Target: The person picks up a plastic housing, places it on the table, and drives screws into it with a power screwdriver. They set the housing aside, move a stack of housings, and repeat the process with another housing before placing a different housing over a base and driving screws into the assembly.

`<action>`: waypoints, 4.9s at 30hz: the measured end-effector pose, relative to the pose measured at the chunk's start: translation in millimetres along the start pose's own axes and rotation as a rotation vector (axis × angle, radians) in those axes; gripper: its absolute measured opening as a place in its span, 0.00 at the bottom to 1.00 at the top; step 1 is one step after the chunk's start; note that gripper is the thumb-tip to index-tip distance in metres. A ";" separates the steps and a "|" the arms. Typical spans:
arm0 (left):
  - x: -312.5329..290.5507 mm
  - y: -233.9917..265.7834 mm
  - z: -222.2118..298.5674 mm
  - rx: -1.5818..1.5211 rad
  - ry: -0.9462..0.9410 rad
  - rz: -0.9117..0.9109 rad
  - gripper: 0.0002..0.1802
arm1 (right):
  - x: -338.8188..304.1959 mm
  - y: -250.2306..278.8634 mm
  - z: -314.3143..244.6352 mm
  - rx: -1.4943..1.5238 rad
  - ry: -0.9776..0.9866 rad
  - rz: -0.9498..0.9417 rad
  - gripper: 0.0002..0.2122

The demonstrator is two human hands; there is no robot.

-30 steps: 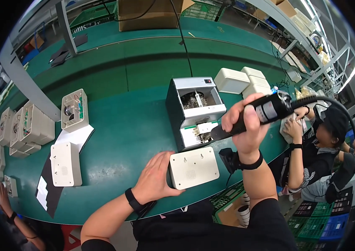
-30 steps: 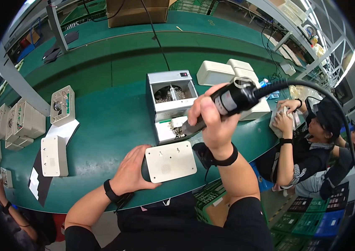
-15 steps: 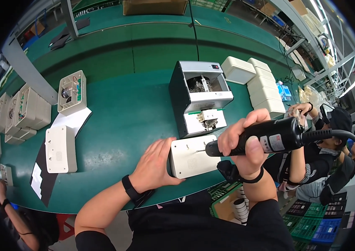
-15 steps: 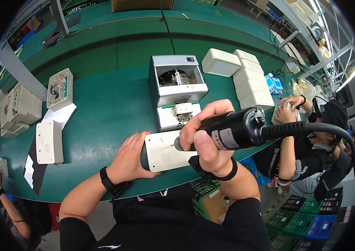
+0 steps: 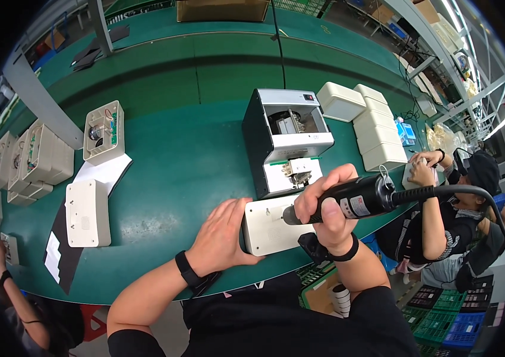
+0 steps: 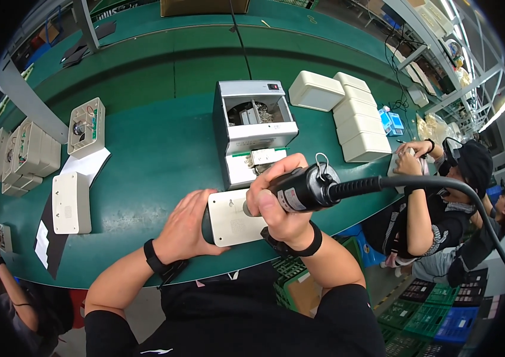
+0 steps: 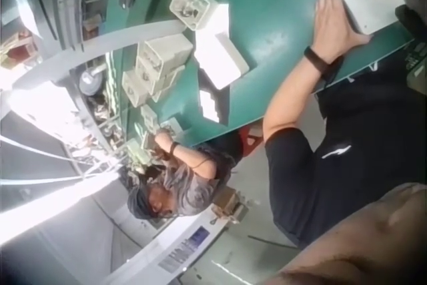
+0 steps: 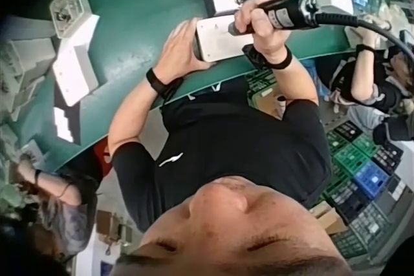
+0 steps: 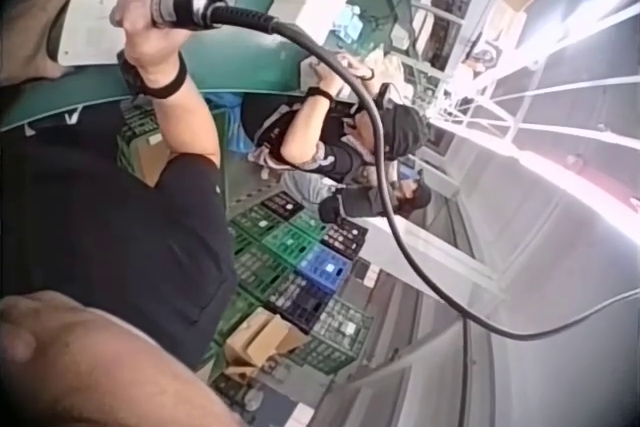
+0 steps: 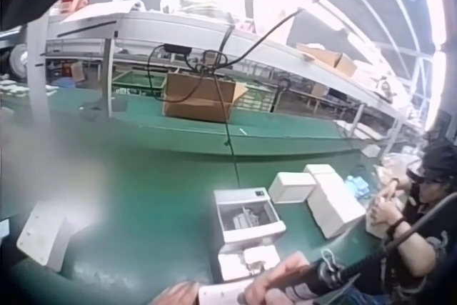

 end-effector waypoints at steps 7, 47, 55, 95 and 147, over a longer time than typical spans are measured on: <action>-0.1 0.6 0.2 0.008 0.008 -0.008 0.56 | 6.6 -0.6 -16.2 -0.043 0.032 -0.028 0.18; 0.2 -3.2 1.8 -0.025 -0.057 -0.003 0.58 | 21.2 -54.6 24.4 -0.085 0.056 -0.145 0.17; 0.2 -2.3 5.5 0.023 -0.022 -0.009 0.57 | 54.8 -18.7 -55.2 0.030 0.162 0.028 0.15; 4.5 -7.5 8.1 0.096 0.063 -0.044 0.57 | -38.3 48.7 -46.6 -0.215 0.083 0.102 0.18; -0.6 -5.7 -3.8 0.057 -0.088 0.019 0.56 | -6.5 -76.4 -29.0 0.019 -0.166 -0.444 0.19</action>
Point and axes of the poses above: each hand's wrist, its own x-axis towards the middle knuckle, its own y-axis out of the back of the hand, z = x × y, the point moved 8 cm from there along x, towards the middle knuckle, and after that the axes turned 11 degrees about y, right-handed, at the moved point
